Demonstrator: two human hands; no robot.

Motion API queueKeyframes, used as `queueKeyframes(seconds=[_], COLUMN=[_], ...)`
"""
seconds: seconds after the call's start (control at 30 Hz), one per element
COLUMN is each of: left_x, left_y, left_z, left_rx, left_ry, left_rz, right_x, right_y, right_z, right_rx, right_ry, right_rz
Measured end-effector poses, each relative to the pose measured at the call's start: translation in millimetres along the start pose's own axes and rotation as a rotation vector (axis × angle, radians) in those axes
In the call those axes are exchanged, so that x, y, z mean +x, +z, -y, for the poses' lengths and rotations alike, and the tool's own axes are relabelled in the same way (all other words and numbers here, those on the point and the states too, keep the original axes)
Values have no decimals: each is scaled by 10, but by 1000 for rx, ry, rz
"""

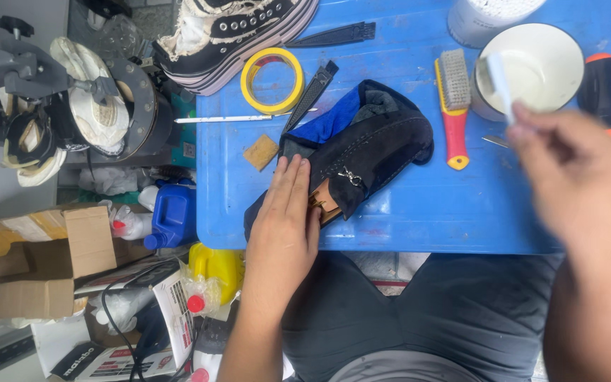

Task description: The person cleans a black shoe using a yellow brush and a blue cloth. They scrub the sole and upper parts of the shoe, applying a white cleaning substance from a container. The person wipes the shoe with the cloth and uses a smaller white brush for detailed cleaning around the edges and heel.

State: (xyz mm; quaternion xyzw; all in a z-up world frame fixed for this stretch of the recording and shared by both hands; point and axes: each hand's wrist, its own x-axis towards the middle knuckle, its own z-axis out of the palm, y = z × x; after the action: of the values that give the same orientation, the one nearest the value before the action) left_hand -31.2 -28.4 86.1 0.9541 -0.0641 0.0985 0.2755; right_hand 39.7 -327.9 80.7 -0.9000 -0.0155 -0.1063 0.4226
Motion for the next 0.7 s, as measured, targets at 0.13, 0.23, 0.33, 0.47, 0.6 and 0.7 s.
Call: queueKeyframes(seconds=[0.13, 0.23, 0.33, 0.47, 0.6, 0.7], left_x=[35, 13, -8, 15, 14, 12], left_y=[12, 19, 30, 22, 24, 28], left_z=[10, -7, -16, -24, -13, -9], left_rx=[16, 59, 61, 64, 59, 61], left_ry=[-8, -1, -5, -4, -5, -6], left_rz=[-7, -13, -21, -28, -22, -21], right_x=[-426, -520, -710, -648, -349, -407], right_y=[379, 626, 838, 737, 534, 596], right_z=[-26, -67, 81, 188, 111, 169], right_rx=[150, 216, 207, 185, -13, 91], right_ry=[36, 42, -125, -239, -186, -169], right_rz=[71, 36, 78, 149, 59, 163])
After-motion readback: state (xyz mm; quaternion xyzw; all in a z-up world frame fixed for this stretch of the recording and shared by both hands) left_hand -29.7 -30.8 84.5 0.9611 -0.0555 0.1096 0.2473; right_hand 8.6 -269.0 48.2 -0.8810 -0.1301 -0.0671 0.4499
